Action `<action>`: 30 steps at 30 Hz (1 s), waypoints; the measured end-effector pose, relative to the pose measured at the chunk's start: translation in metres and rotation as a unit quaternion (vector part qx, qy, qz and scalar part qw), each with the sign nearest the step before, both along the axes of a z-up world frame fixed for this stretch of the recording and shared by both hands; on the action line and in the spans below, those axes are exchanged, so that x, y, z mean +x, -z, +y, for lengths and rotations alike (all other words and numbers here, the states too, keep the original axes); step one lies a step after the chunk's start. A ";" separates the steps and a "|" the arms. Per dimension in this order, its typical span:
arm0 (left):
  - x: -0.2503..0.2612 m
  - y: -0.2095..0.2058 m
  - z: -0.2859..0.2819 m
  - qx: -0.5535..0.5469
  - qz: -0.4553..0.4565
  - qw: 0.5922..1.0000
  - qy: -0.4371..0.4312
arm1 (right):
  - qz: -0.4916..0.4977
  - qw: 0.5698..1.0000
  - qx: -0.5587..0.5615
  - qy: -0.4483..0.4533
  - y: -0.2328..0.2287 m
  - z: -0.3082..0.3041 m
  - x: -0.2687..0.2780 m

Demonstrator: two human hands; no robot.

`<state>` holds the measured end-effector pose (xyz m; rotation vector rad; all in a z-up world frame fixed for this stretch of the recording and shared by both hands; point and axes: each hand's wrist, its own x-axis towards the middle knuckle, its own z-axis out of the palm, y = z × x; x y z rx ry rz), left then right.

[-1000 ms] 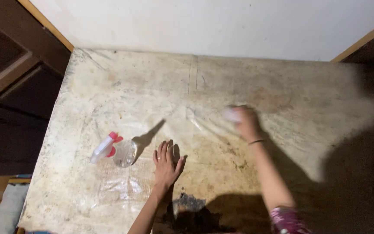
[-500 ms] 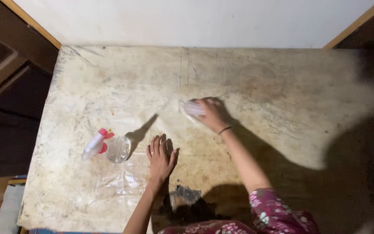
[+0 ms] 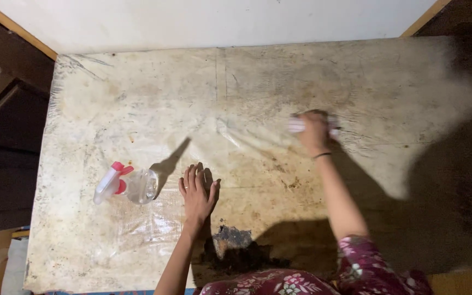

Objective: The person sprays liquid onto a large, dirty, light-colored surface and wipes it with a small checkered cloth. They repeatedly spray and wipe different areas, focusing on dark stains and spreading the cleaning solution across the surface.

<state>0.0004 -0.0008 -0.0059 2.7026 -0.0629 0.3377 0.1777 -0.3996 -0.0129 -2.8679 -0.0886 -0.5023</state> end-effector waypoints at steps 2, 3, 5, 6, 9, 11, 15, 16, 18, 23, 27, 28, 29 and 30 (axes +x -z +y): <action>0.000 -0.002 -0.001 -0.002 -0.004 1.000 -0.001 | 0.023 0.999 0.005 -0.043 0.036 0.024 0.016; 0.001 -0.002 -0.001 -0.003 -0.009 1.000 -0.004 | 0.045 0.995 0.011 -0.089 0.054 0.036 0.024; -0.001 0.001 0.000 0.000 -0.013 1.000 -0.006 | 0.045 0.994 0.000 -0.095 0.023 0.038 0.009; 0.002 0.001 0.003 0.006 -0.021 1.000 -0.012 | 0.041 0.994 -0.007 -0.106 0.007 0.043 0.006; -0.001 0.003 0.002 -0.011 -0.015 1.000 -0.026 | 0.032 0.998 -0.014 -0.057 0.006 -0.019 -0.003; 0.001 -0.003 0.001 -0.005 -0.021 0.999 -0.027 | 0.025 0.999 -0.026 -0.012 0.024 -0.059 0.001; 0.000 -0.006 -0.001 -0.004 -0.025 1.000 -0.014 | -0.017 0.990 -0.066 0.122 0.014 -0.060 -0.016; 0.001 -0.003 0.000 -0.002 -0.027 1.000 -0.016 | -0.018 0.990 -0.064 0.120 0.024 -0.050 -0.012; 0.003 0.004 0.000 0.013 -0.020 1.000 -0.015 | 0.002 0.988 -0.032 0.153 0.046 -0.036 -0.009; 0.001 -0.001 -0.001 0.012 -0.013 1.000 -0.006 | 0.035 0.998 0.049 0.002 0.012 0.064 -0.057; 0.001 -0.002 -0.001 0.007 -0.025 1.000 -0.007 | 0.074 0.991 0.046 -0.101 0.021 0.040 -0.046; 0.002 -0.003 -0.002 0.008 -0.025 1.000 -0.010 | 0.074 0.991 0.047 -0.104 0.021 0.029 -0.031; 0.003 -0.003 -0.001 0.000 -0.025 1.000 -0.009 | 0.061 0.993 0.063 -0.083 0.021 0.020 -0.016; 0.001 -0.004 0.001 -0.006 -0.026 1.000 -0.013 | 0.048 0.993 0.080 -0.067 0.022 0.013 0.000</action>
